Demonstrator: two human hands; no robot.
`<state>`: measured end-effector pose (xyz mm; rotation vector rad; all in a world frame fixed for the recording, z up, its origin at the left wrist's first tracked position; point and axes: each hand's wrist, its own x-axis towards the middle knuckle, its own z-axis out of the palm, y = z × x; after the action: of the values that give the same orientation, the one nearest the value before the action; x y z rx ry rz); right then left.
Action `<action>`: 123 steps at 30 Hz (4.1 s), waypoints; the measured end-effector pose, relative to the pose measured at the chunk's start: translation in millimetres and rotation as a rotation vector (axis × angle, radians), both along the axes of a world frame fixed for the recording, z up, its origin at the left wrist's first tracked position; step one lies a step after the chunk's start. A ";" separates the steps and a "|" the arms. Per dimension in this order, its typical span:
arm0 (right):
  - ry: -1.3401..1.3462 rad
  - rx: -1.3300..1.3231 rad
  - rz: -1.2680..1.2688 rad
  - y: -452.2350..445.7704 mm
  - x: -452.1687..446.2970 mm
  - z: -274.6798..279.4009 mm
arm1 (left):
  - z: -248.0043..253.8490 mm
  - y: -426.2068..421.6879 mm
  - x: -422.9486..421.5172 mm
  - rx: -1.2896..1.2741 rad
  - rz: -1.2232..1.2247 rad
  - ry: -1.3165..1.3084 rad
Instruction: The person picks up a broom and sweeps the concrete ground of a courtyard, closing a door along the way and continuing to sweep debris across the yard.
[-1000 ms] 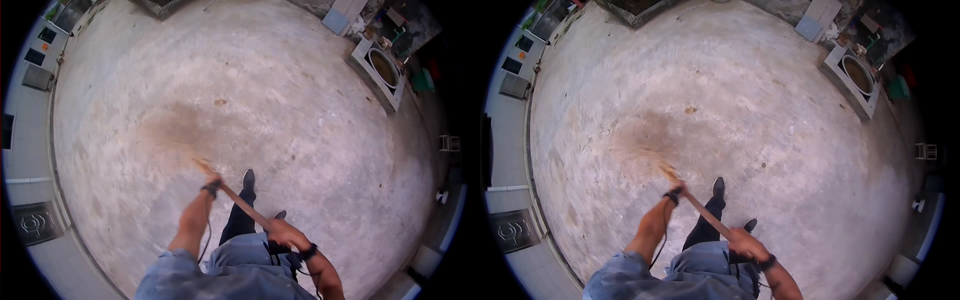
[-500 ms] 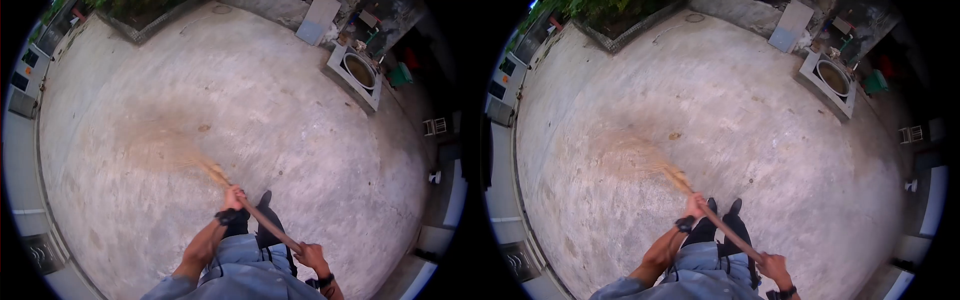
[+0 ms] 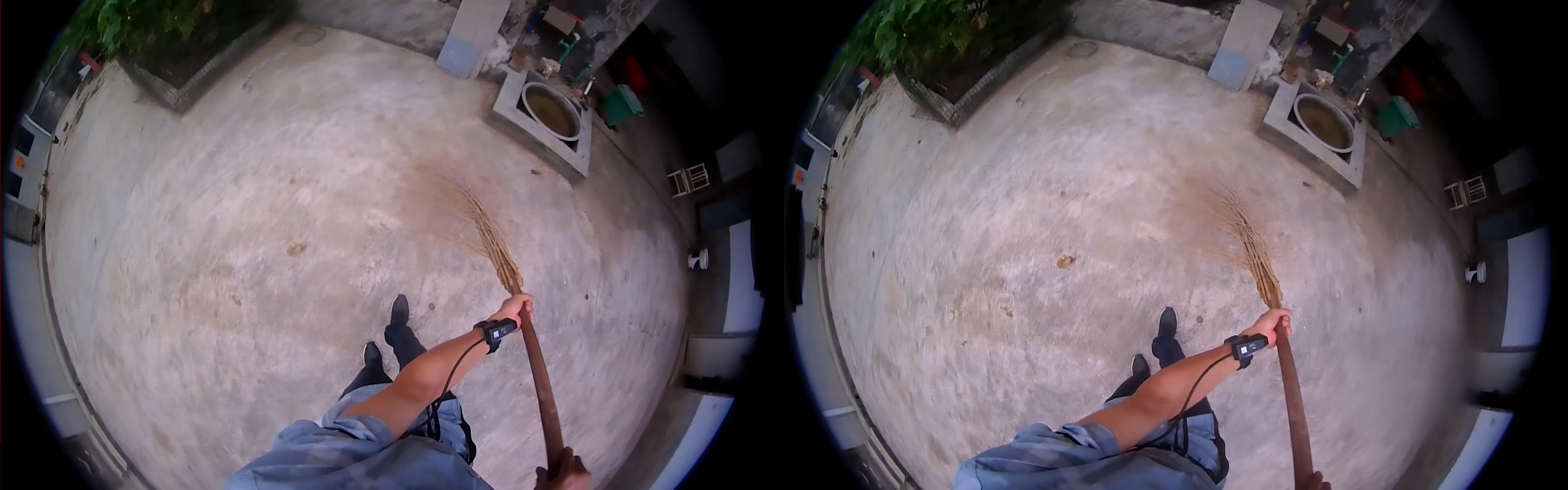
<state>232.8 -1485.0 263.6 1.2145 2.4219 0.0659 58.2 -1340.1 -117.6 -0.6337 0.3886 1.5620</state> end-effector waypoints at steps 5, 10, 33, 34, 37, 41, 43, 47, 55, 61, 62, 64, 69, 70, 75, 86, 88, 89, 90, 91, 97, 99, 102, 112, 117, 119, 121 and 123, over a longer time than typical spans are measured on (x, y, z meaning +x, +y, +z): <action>-0.023 -0.404 0.221 74.3 -49.6 -7.4 | -64.6 -87.3 -26.3 -0.149 0.195 -0.102; 0.139 -0.502 0.574 68.2 -126.1 -94.7 | -114.5 -239.5 -142.7 -0.314 0.470 0.233; 0.782 -0.318 0.266 39.9 -320.7 -11.0 | -35.8 -253.1 -276.5 -0.323 0.727 -0.134; 0.749 -0.299 0.292 33.0 -339.6 -36.1 | -97.2 -300.9 -283.6 -0.164 0.724 0.037; 0.849 -0.599 0.096 -20.1 -417.7 -133.1 | -136.6 -444.7 -342.6 -0.425 0.670 1.129; 0.905 -0.824 -0.126 -19.2 -422.6 -185.9 | -87.3 -492.1 -415.8 -0.624 1.005 0.067; 0.956 -0.792 -0.198 -4.1 -413.5 -170.9 | -30.7 -461.4 -428.9 -0.624 1.024 0.079; 1.038 -0.628 -0.303 37.0 -336.6 -111.7 | -3.1 -364.4 -405.6 -0.434 0.876 0.042; 1.011 0.028 -0.377 -59.4 -290.6 51.0 | 66.1 -168.9 -352.5 -0.248 0.332 -0.258; 0.848 -0.069 -0.182 -58.8 -355.1 51.3 | -36.4 -132.9 -347.1 -0.160 0.245 0.013; 0.825 -0.132 -0.154 -45.8 -364.2 41.6 | -54.8 -147.7 -355.1 -0.099 0.272 0.116; 0.765 -0.249 -0.049 -22.6 -395.5 14.9 | -92.0 -209.6 -388.8 0.050 0.367 -0.024; 0.764 -0.555 0.184 -31.1 -560.2 -108.6 | -152.1 -422.6 -525.9 -0.453 0.669 1.275; 0.832 -0.631 0.172 -38.5 -587.2 -133.4 | -176.4 -453.1 -553.9 -0.514 0.799 1.288; 0.956 -0.800 0.139 -5.7 -638.4 -174.9 | -50.1 -477.1 -646.7 -0.781 1.046 0.073; 1.035 -0.303 0.231 40.8 -619.0 -18.1 | 34.4 -260.8 -702.0 -0.289 0.817 -0.187; 1.017 -0.217 0.332 3.4 -637.6 16.2 | 32.2 -239.0 -709.0 -0.214 0.737 -0.164; 0.987 -0.207 0.382 -12.3 -647.0 24.8 | 29.5 -239.2 -716.1 -0.187 0.677 -0.204; 0.983 -0.192 0.414 -38.6 -672.1 34.3 | 28.8 -246.7 -724.4 -0.212 0.638 -0.199; 0.979 -0.194 0.416 -51.7 -691.0 32.5 | 31.5 -258.0 -731.7 -0.237 0.592 -0.200; 0.812 -0.491 0.508 -119.5 -856.2 -43.1 | -101.2 -481.2 -788.4 -0.178 0.631 1.048; 0.777 -0.715 0.387 -165.8 -917.8 -115.9 | -164.6 -609.8 -829.1 -0.283 0.732 1.068; 0.801 -0.942 0.355 -238.4 -981.9 -198.2 | -151.3 -736.5 -892.7 -0.884 1.132 0.187; 0.877 -0.684 0.312 -160.3 -970.3 -140.9 | -21.9 -643.9 -957.5 -0.545 1.182 -0.006; 1.014 -0.459 0.357 -197.7 -976.1 -28.8 | 14.2 -553.0 -1008.6 -0.288 1.008 -0.201; 0.930 -0.399 0.460 -237.1 -1010.7 0.3 | 10.7 -548.1 -1037.1 -0.245 0.942 -0.155; 0.813 -0.379 0.455 -258.4 -1041.4 1.0 | -19.6 -559.3 -1060.9 -0.296 0.839 0.003; 0.720 -0.430 0.440 -271.0 -1085.3 -28.4 | -84.4 -605.6 -1091.5 -0.391 0.556 0.518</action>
<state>-852.6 -1756.0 235.2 0.5378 3.0322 -0.8510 -1033.3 -1945.7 -202.0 -0.6613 0.9869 2.2139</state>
